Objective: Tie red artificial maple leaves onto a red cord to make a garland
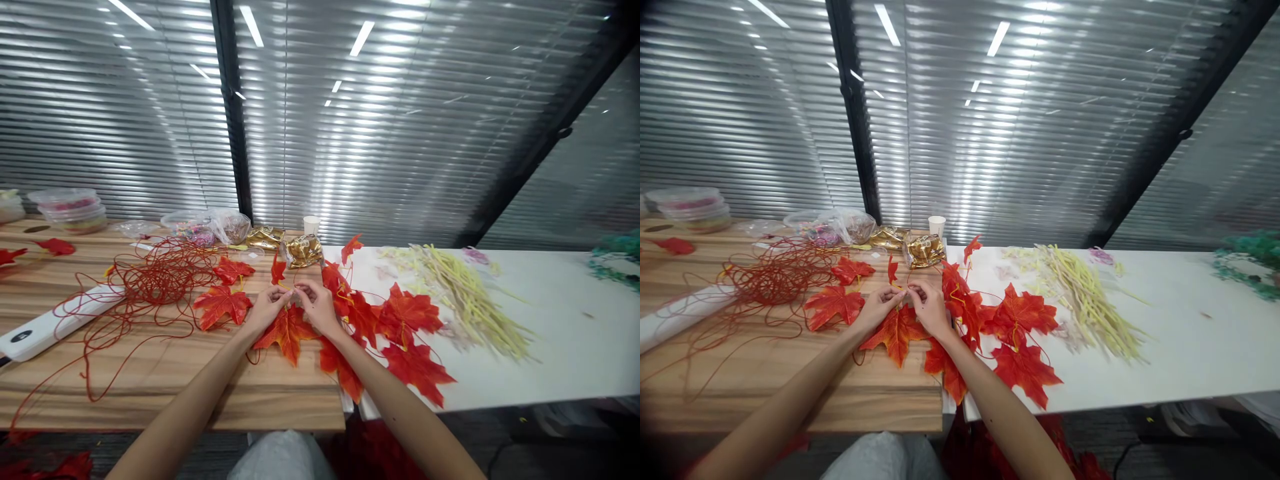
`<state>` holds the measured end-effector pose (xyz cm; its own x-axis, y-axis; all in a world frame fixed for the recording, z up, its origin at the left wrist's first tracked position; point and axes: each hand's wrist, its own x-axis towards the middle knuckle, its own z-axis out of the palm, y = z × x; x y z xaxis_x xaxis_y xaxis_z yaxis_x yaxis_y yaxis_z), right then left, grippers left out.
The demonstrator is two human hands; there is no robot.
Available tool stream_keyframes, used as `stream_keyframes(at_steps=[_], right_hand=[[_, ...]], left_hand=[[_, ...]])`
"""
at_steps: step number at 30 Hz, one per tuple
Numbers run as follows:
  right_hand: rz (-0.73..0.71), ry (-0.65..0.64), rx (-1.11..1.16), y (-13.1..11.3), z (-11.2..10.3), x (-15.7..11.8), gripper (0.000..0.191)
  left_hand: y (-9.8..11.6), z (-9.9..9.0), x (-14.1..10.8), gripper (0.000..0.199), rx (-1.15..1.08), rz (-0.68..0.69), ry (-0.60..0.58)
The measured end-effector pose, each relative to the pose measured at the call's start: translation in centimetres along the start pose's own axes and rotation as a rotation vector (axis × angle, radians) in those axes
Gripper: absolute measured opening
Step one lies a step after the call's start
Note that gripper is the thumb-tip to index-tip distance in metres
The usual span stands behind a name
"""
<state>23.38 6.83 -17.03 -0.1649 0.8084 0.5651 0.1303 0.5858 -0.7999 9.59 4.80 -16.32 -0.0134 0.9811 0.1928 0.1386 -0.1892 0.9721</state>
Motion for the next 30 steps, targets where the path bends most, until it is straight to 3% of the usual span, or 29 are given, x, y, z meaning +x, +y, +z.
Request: stream_keyframes(at_steps=[19, 30], right_hand=[[-0.003, 0.002, -0.005, 0.13, 0.09, 0.01, 0.016], [0.124, 0.004, 0.145, 0.98, 0.23, 0.16, 0.017]], left_hand=[[-0.71, -0.13, 0.17, 0.026, -0.021, -0.002, -0.070], [0.12, 0.10, -0.19, 0.029, -0.016, -0.020, -0.036]])
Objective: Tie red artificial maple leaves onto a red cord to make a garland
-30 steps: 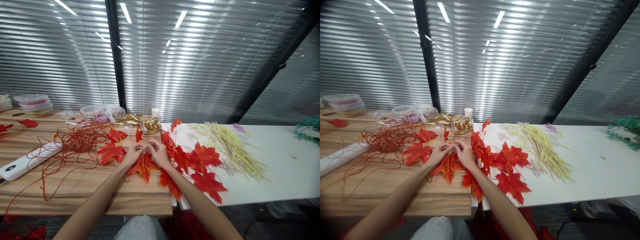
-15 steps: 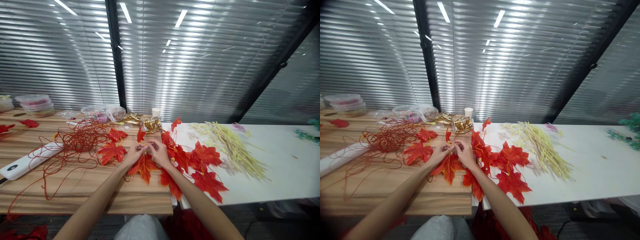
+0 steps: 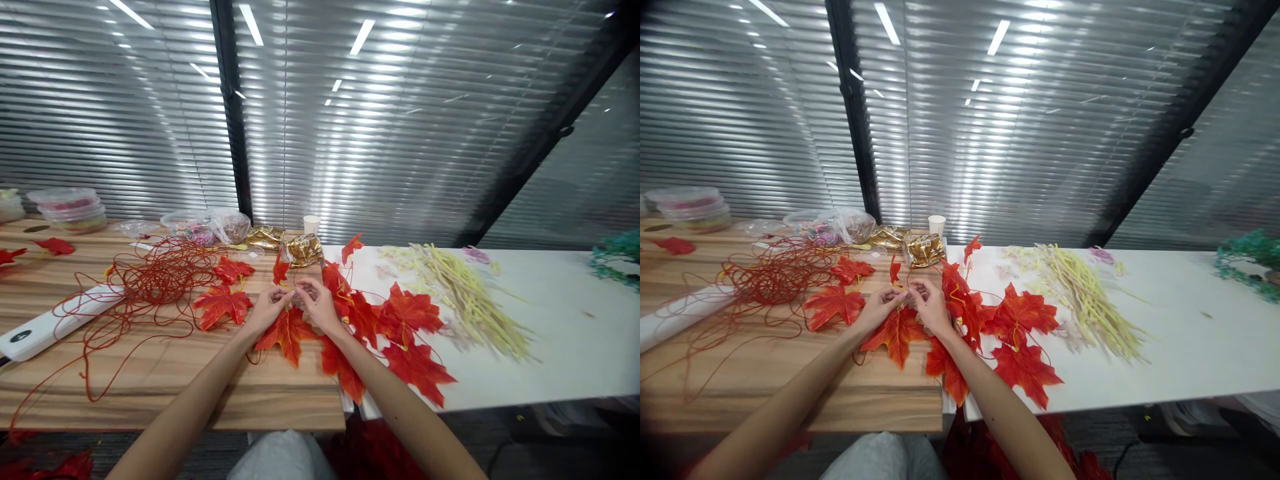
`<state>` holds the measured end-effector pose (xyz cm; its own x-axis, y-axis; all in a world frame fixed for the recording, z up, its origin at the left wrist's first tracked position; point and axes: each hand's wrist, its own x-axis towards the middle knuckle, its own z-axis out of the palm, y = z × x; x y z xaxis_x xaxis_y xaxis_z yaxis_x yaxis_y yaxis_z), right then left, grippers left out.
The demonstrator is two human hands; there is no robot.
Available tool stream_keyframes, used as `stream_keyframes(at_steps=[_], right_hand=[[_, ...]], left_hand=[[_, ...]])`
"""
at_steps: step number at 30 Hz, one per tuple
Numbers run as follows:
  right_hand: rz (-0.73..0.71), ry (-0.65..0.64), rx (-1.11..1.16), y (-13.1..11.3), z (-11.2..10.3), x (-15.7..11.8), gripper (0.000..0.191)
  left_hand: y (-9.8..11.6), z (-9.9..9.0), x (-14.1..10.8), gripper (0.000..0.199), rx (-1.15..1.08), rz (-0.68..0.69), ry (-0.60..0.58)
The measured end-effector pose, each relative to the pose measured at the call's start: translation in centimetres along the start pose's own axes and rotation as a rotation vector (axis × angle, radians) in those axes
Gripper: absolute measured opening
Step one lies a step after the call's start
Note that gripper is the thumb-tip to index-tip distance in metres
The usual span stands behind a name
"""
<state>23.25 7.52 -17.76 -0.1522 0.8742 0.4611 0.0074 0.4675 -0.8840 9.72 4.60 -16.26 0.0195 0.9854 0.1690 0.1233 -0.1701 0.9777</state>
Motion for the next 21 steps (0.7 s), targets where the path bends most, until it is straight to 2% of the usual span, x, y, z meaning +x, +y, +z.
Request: stream_keyframes(at_steps=[11, 21], right_hand=[[0.003, -0.021, 0.010, -0.10, 0.00, -0.07, 0.011], [-0.007, -0.045, -0.009, -0.23, 0.02, -0.18, 0.010]], left_hand=[[0.36, -0.03, -0.18, 0.029, 0.069, 0.002, 0.002], [-0.26, -0.13, 0.07, 0.029, 0.031, 0.009, -0.011]])
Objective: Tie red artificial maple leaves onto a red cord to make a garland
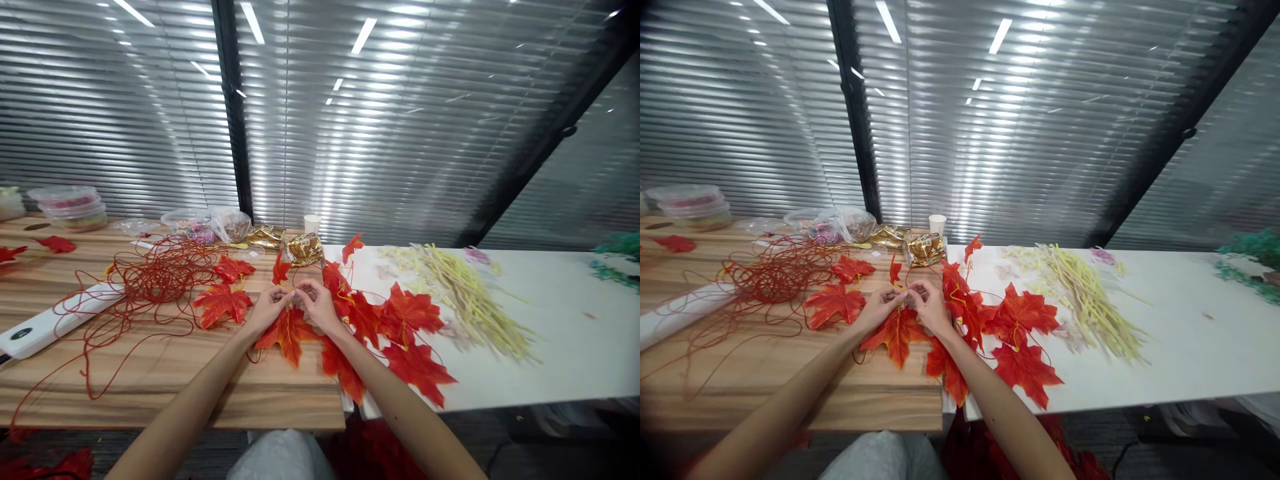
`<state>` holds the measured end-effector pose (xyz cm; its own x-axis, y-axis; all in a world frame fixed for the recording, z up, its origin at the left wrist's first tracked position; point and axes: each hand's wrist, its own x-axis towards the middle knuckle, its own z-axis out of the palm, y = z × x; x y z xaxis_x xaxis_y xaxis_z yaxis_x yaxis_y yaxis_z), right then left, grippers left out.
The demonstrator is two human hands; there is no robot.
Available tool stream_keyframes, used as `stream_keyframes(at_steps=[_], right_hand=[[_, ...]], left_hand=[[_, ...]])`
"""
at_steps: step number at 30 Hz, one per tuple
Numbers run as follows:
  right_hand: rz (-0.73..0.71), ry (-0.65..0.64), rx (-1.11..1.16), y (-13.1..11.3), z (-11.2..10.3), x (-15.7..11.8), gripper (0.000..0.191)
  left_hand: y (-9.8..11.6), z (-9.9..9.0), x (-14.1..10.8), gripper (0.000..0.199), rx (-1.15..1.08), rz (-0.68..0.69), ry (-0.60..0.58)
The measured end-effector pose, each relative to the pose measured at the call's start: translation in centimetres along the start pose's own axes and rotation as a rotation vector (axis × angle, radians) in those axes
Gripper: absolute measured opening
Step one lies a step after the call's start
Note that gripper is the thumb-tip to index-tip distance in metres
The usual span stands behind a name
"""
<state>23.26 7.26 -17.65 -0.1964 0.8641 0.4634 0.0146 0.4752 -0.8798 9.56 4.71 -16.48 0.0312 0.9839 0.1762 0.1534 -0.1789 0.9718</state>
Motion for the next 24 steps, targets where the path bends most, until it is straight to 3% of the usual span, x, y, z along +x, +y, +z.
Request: stream_keyframes(at_steps=[24], right_hand=[[-0.024, 0.006, -0.054, 0.22, 0.04, -0.02, 0.014]], left_hand=[[0.48, 0.12, -0.27, 0.031, 0.039, 0.011, -0.027]])
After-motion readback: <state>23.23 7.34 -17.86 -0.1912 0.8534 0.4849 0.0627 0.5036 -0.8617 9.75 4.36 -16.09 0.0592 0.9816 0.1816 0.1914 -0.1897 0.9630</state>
